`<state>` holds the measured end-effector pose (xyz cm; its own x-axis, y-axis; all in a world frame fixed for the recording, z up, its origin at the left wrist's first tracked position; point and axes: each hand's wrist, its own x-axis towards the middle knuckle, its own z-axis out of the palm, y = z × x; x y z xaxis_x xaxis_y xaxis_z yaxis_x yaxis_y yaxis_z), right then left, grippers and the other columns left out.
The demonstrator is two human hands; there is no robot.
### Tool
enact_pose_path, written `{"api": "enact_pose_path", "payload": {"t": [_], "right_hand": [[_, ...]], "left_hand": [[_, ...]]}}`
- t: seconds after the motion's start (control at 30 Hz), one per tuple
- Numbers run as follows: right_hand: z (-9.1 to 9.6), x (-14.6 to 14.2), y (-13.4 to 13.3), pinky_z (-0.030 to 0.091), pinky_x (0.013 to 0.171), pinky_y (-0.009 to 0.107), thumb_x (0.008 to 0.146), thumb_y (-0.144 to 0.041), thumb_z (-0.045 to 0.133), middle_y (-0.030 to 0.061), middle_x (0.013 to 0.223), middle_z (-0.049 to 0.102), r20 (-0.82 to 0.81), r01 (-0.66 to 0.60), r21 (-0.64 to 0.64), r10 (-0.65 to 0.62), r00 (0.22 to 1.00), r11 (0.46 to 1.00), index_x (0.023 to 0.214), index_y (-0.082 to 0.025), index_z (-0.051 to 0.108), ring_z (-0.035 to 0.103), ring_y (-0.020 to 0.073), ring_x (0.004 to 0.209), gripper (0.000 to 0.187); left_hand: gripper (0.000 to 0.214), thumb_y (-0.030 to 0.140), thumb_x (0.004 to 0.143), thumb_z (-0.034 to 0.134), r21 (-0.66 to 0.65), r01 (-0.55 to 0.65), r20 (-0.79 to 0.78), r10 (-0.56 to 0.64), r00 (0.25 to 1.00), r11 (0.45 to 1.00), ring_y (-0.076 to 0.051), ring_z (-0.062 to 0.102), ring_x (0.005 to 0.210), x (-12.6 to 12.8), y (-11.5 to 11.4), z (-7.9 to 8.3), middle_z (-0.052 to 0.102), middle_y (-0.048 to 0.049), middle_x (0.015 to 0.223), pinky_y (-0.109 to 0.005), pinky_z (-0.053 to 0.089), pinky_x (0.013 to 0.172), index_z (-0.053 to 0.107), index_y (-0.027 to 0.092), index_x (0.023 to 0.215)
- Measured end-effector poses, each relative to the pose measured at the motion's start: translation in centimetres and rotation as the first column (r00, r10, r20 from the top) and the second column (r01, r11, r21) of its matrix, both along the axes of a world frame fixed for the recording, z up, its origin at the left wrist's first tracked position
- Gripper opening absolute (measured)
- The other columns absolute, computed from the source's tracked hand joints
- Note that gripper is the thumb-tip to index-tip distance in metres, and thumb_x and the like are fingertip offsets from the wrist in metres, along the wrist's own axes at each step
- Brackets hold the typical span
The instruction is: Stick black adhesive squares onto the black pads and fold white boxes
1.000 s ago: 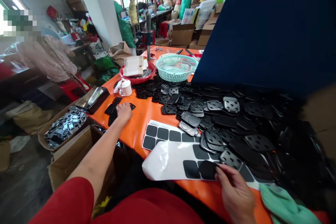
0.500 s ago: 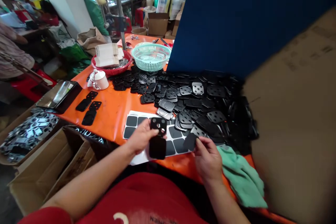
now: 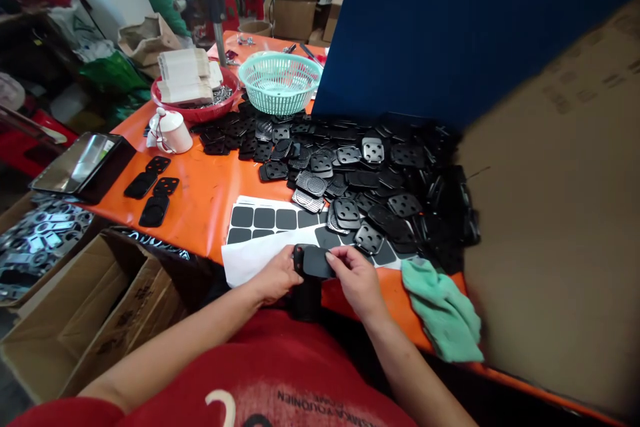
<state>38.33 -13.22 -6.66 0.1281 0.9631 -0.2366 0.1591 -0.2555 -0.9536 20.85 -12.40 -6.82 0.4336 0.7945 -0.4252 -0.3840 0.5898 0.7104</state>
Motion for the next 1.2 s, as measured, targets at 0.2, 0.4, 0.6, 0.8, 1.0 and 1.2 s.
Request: {"api": "enact_pose_path", "payload": {"t": [0.2,0.4,0.6,0.8,1.0,1.2], "right_hand": [[-0.4,-0.4,0.9,0.041,0.050,0.025,0.074,-0.053,0.069,-0.0012,0.062,0.056,0.030,-0.040,-0.034,0.041,0.999,0.999,0.076,-0.019,0.063,0.048,0.0138,0.055,0.034],[-0.5,-0.6,1.2,0.040,0.049,0.024,0.073,-0.055,0.069,-0.0014,0.061,0.056,0.061,-0.046,-0.051,0.049,0.997,0.998,0.077,-0.019,0.064,0.047,0.0134,0.054,0.037],[-0.4,-0.7,1.3,0.041,0.048,0.024,0.072,-0.055,0.069,0.0000,0.061,0.057,0.087,-0.059,-0.065,0.064,0.994,0.996,0.077,-0.018,0.065,0.048,0.0141,0.055,0.037],[-0.2,-1.0,1.4,0.045,0.047,0.025,0.072,-0.056,0.068,0.0003,0.062,0.058,0.093,-0.058,-0.076,0.065,0.994,0.995,0.076,-0.019,0.064,0.051,0.0150,0.054,0.037],[-0.4,-1.2,1.3,0.049,0.048,0.027,0.074,-0.055,0.065,0.0003,0.062,0.059,0.133,-0.061,-0.060,0.068,0.989,0.996,0.077,-0.020,0.063,0.054,0.0160,0.054,0.035],[-0.4,-1.3,1.1,0.049,0.054,0.028,0.080,-0.049,0.060,0.0015,0.065,0.063,0.246,-0.094,0.002,0.090,0.965,0.996,0.077,-0.020,0.063,0.057,0.0173,0.059,0.029]], "left_hand": [[0.057,0.003,0.049,0.063,-0.023,0.037,-0.005,-0.037,0.999,0.999,-0.014,0.060,0.075,-0.1,0.1,-0.3,0.063,-0.0002,0.082,-0.024,0.041,0.066,0.049,0.016,0.103],[0.059,0.005,0.052,0.062,-0.011,0.072,-0.026,-0.072,0.997,0.997,-0.014,0.059,0.072,-0.2,0.3,-0.1,0.062,-0.0008,0.081,-0.024,0.040,0.064,0.047,0.014,0.107],[0.054,0.004,0.053,0.060,-0.001,0.088,-0.036,-0.088,0.995,0.996,-0.012,0.056,0.066,-0.2,0.4,0.0,0.060,0.0018,0.076,-0.023,0.038,0.060,0.047,0.015,0.105],[0.055,0.002,0.055,0.058,0.001,0.093,-0.047,-0.093,0.995,0.996,-0.011,0.055,0.063,-0.3,0.3,-0.2,0.059,0.0035,0.072,-0.023,0.039,0.061,0.047,0.015,0.107],[0.054,0.002,0.054,0.059,-0.010,0.084,-0.049,-0.084,0.995,0.996,-0.011,0.056,0.066,-0.2,0.3,-0.4,0.061,0.0021,0.077,-0.022,0.038,0.060,0.048,0.016,0.104],[0.053,0.003,0.053,0.059,0.001,0.076,-0.044,-0.076,0.996,0.997,-0.012,0.056,0.070,-0.3,0.2,-0.4,0.060,0.0007,0.081,-0.021,0.038,0.059,0.048,0.016,0.103]]}}
